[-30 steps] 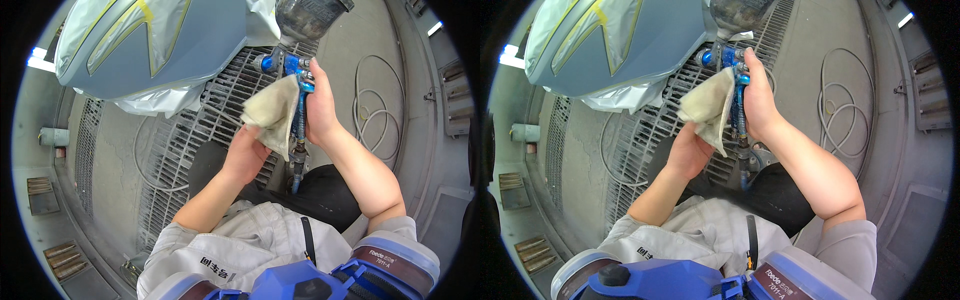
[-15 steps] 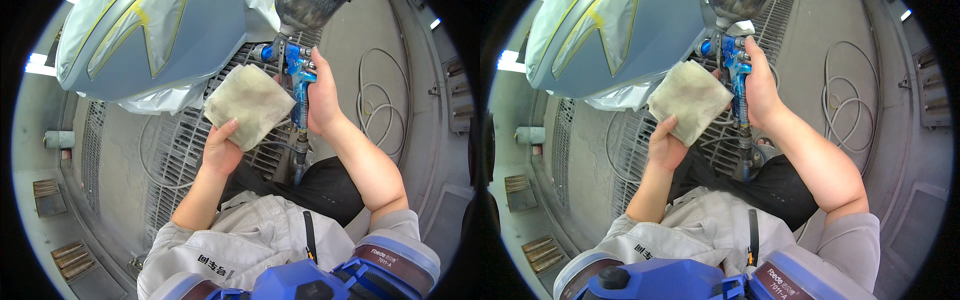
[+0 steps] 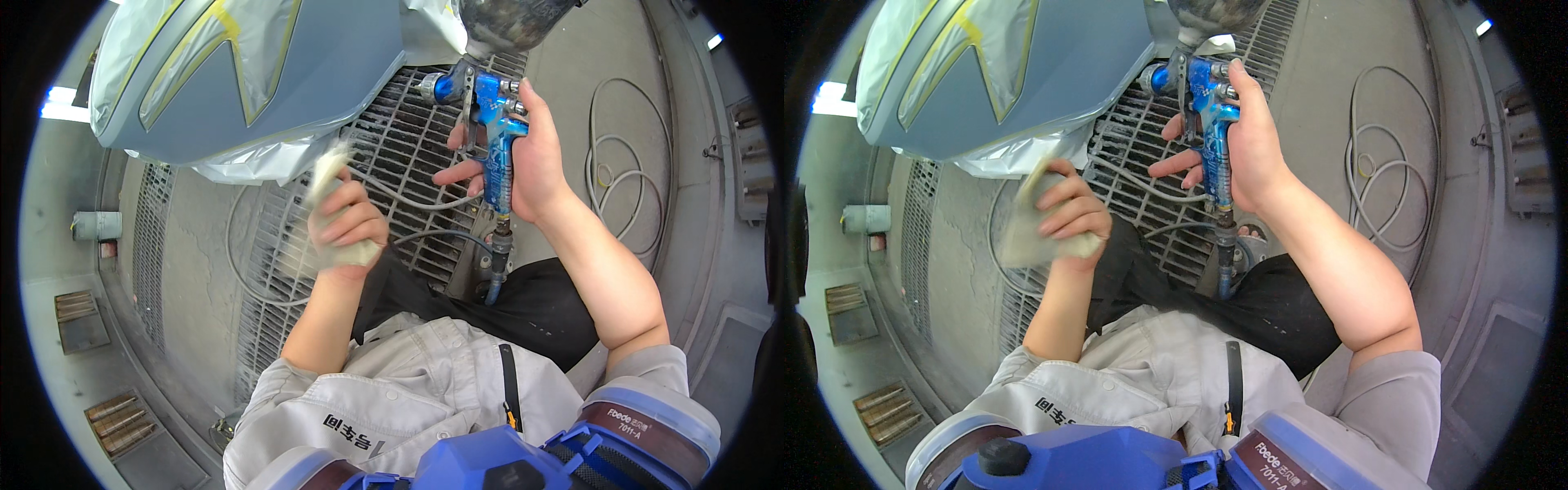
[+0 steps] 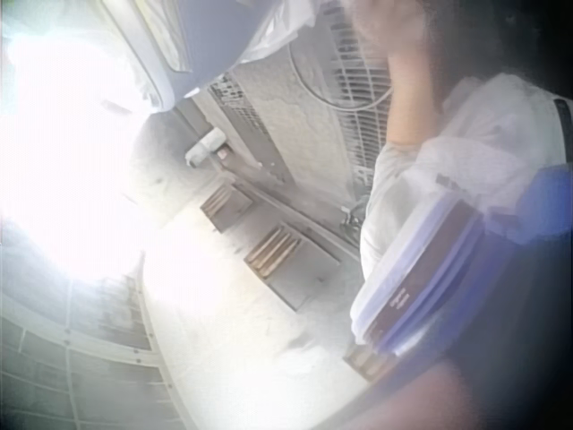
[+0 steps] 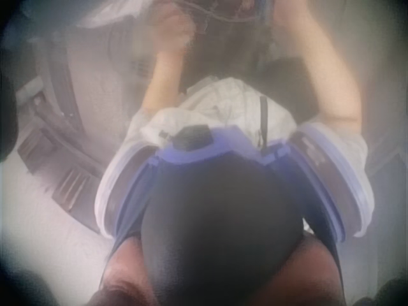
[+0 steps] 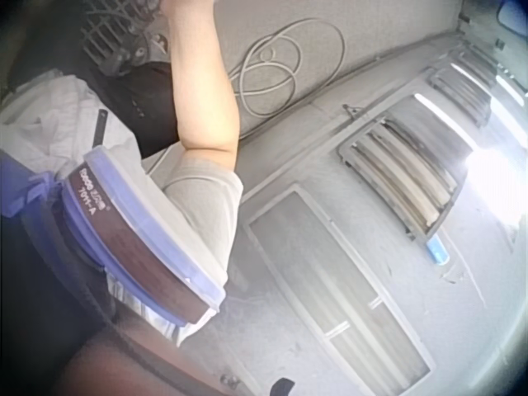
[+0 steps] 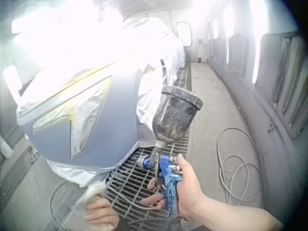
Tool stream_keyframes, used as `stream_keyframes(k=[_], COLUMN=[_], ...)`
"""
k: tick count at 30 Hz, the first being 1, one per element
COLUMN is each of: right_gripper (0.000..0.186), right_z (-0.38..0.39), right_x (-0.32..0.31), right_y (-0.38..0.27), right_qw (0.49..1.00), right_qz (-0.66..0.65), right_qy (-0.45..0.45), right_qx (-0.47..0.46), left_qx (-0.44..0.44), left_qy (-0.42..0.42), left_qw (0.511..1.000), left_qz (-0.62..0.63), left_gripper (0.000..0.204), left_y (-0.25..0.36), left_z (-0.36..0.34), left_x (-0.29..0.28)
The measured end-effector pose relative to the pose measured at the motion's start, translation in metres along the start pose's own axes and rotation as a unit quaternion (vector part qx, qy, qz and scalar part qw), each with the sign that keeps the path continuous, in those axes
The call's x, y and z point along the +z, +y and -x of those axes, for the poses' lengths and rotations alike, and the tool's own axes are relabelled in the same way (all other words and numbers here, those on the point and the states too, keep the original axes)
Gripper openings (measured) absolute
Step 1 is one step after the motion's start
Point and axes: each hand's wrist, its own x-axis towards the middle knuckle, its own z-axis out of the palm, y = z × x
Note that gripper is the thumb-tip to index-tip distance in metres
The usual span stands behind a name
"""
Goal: The person uses a spray gun to apply paint to a car part that is masked with plastic and tape. They move around the part to cover different areas and occasionally wipe the surface with a cloth.
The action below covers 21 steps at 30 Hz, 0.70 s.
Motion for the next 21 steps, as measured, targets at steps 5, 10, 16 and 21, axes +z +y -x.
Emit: stream_keyframes(k=[5,10,16,21], right_gripper=[0.083,0.084,0.085,0.083], right_z=[0.004,0.002,0.003,0.003], right_x=[0.002,0.003,0.002,0.003], right_y=[-0.002,0.000,0.001,0.000], right_qw=[1.000,1.000,1.000,1.000], right_qz=[0.018,0.013,0.020,0.020], right_qy=[-0.008,-0.008,0.010,0.023], right_qx=[-0.007,0.004,0.006,-0.004], left_qx=[0.009,-0.029,0.030,0.035], left_qy=[0.077,0.124,0.360,0.555], left_qw=[0.996,0.987,0.391,0.710], left_qz=[0.045,-0.102,-0.847,-0.431], left_gripper=[0.020,0.037,0.025,0.046], left_y=[0.010,0.010,0.037,0.064], left_z=[0.003,0.002,0.005,0.034], left_x=[-0.019,-0.020,-0.026,-0.051])
